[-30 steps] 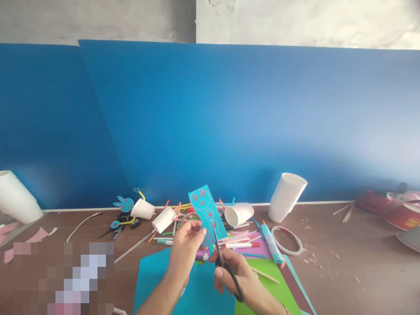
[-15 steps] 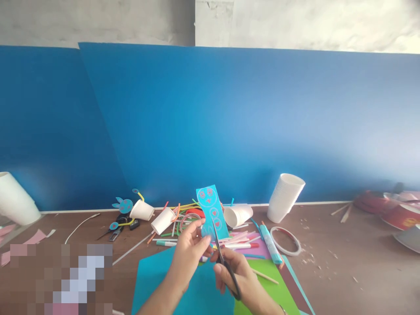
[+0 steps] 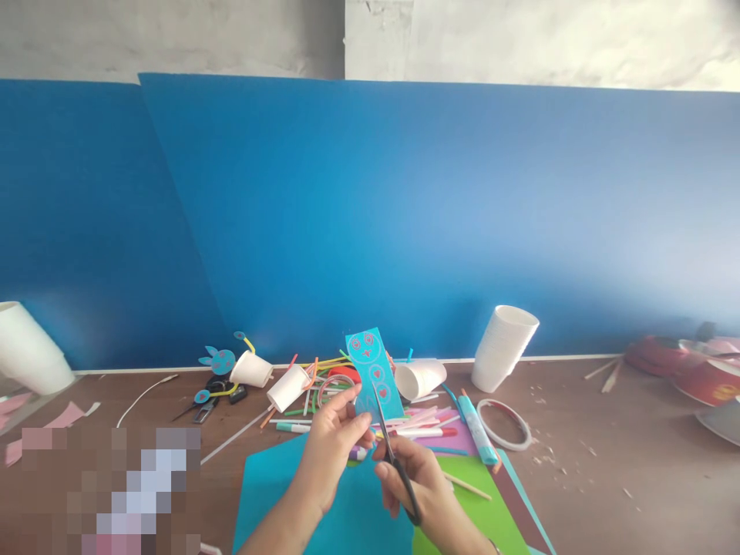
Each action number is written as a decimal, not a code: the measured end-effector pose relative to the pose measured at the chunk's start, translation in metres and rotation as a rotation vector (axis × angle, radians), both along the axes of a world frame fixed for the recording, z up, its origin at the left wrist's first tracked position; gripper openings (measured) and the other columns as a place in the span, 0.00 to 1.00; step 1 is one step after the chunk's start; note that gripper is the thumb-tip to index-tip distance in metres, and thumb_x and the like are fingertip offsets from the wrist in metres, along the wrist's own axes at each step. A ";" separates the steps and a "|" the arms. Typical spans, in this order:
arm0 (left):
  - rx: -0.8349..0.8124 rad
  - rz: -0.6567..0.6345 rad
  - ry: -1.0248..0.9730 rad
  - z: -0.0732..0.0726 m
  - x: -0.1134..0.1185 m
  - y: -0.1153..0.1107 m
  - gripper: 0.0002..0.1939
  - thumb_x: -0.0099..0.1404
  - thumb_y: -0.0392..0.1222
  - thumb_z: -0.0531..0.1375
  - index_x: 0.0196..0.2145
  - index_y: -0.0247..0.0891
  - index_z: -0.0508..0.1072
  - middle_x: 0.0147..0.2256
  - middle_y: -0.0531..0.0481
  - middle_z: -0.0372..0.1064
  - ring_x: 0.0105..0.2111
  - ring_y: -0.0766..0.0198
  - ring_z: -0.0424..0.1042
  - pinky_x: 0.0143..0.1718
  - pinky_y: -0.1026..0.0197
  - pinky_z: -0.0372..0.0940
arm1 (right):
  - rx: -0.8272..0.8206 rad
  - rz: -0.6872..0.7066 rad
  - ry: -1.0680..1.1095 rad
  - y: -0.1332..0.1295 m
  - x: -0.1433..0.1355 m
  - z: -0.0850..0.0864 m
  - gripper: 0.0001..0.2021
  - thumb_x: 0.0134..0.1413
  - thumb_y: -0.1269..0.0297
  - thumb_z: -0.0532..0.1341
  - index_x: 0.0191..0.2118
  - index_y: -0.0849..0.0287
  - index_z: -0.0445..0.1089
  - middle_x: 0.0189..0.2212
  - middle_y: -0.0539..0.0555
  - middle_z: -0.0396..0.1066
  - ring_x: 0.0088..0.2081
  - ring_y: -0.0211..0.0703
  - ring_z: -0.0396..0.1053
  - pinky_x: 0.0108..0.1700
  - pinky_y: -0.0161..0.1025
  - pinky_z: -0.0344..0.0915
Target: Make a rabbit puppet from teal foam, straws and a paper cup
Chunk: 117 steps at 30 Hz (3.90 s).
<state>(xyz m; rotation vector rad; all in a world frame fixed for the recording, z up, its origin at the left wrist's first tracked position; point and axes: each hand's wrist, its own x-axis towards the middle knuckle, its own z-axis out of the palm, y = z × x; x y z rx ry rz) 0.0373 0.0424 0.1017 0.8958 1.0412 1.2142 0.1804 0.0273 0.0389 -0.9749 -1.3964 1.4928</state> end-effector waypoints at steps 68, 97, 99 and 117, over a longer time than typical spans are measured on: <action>-0.149 -0.107 -0.225 -0.003 0.003 -0.004 0.10 0.49 0.42 0.65 0.27 0.36 0.70 0.27 0.51 0.70 0.28 0.66 0.67 0.34 0.63 0.63 | 0.094 0.051 -0.045 -0.004 0.001 0.012 0.24 0.49 0.42 0.60 0.35 0.62 0.64 0.20 0.49 0.65 0.21 0.34 0.60 0.22 0.30 0.56; -0.187 -0.107 -0.287 0.005 0.007 -0.011 0.11 0.47 0.42 0.66 0.27 0.36 0.69 0.25 0.52 0.66 0.26 0.65 0.66 0.29 0.63 0.61 | 0.082 0.032 -0.032 -0.007 0.000 0.016 0.25 0.47 0.41 0.61 0.35 0.62 0.64 0.17 0.47 0.62 0.18 0.33 0.58 0.20 0.31 0.58; -0.170 -0.120 -0.287 0.006 0.007 -0.011 0.10 0.48 0.42 0.65 0.26 0.36 0.70 0.25 0.53 0.66 0.25 0.66 0.65 0.30 0.63 0.61 | 0.077 0.023 -0.029 -0.007 -0.001 0.016 0.25 0.46 0.41 0.61 0.34 0.62 0.63 0.16 0.46 0.62 0.18 0.33 0.58 0.20 0.31 0.58; -0.139 -0.095 -0.223 0.002 0.004 -0.008 0.10 0.48 0.43 0.66 0.25 0.35 0.70 0.24 0.54 0.65 0.26 0.68 0.61 0.32 0.64 0.58 | 0.051 0.006 -0.060 -0.007 -0.001 0.013 0.23 0.48 0.42 0.60 0.31 0.61 0.62 0.13 0.45 0.60 0.15 0.31 0.56 0.18 0.29 0.53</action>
